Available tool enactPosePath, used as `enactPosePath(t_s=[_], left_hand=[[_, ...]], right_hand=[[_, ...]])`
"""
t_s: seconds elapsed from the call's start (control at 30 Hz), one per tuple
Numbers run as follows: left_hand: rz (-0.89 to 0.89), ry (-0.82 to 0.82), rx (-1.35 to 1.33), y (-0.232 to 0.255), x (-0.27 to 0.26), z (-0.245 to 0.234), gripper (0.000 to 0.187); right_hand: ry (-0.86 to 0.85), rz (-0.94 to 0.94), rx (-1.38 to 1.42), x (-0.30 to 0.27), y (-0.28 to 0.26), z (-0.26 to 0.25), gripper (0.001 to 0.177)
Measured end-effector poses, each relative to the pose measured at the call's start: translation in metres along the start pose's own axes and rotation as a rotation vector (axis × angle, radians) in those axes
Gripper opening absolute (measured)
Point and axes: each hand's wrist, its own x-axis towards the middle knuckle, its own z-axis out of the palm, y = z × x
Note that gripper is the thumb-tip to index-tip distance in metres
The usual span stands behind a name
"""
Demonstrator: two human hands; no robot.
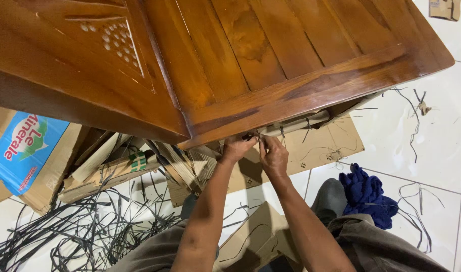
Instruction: Wrapping a wooden chair frame with black synthetic rattan strips
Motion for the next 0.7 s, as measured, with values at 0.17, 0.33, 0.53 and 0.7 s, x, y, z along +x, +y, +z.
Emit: enactPosePath(t_s=[0.17,0.33,0.53,0.7], left_hand=[[-0.049,-0.142,-0.043,0.003,0.046,-0.091,0.021],[-0.573,-0.009,-0.961,0.004,0.054,-0.121,0.015],[-0.389,0.064,-0.619,0.006,0.022,-0.055,0.011],[-0.013,0.168,-0.086,-0.004,0.034,-0.072,0.006]], right_hand=[[-0.032,-0.053,-0.063,0.007,-0.016,-0.014,0.005],[-0.025,-0.038,0.013,0.001,-0.003,-0.004,0.003],[-0.095,0.222,0.378,0.004,-0.003,-0.011,0.009],[-0.146,0.415,0.634,0.001,0.005,-0.009,0.011]])
